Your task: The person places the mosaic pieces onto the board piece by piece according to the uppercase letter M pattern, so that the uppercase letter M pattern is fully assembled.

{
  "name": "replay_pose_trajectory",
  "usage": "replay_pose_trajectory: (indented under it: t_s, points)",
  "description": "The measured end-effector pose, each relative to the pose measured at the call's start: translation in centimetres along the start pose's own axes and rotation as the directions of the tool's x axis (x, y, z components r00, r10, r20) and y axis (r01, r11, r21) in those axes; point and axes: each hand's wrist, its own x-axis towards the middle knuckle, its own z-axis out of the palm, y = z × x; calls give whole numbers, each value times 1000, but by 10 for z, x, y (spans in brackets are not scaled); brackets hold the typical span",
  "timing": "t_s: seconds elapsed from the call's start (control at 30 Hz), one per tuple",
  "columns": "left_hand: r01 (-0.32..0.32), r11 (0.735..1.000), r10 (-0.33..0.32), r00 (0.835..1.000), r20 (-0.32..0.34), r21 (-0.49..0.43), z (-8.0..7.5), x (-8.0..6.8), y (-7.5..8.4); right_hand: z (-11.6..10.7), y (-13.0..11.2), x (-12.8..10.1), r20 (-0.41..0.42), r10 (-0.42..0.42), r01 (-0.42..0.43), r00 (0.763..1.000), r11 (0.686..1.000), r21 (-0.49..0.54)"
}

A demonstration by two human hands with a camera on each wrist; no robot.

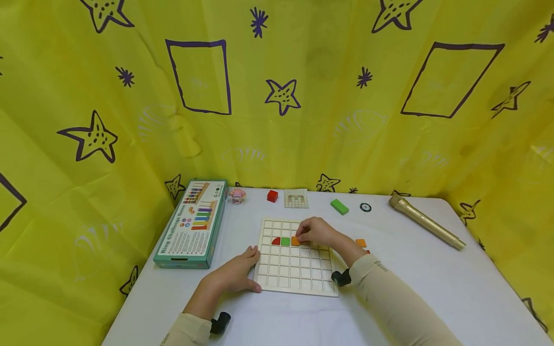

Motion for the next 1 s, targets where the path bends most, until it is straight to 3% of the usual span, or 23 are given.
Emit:
replay_pose_trajectory:
  t_s: [0.27, 0.67, 1.0]
  points:
    - [12, 1000, -12, 1000, 9, 6, -1, 0, 0, 5, -10, -2, -30, 14, -18, 999, 993, -117]
    - [6, 1000, -6, 1000, 7, -5, 0, 0, 1, 9, -17, -1, -17, 69, -71, 997, 983, -169]
    - [-1, 1000, 1, 1000, 5, -16, -2, -2, 1, 12, -24, -4, -29, 51, -56, 998, 976, -213]
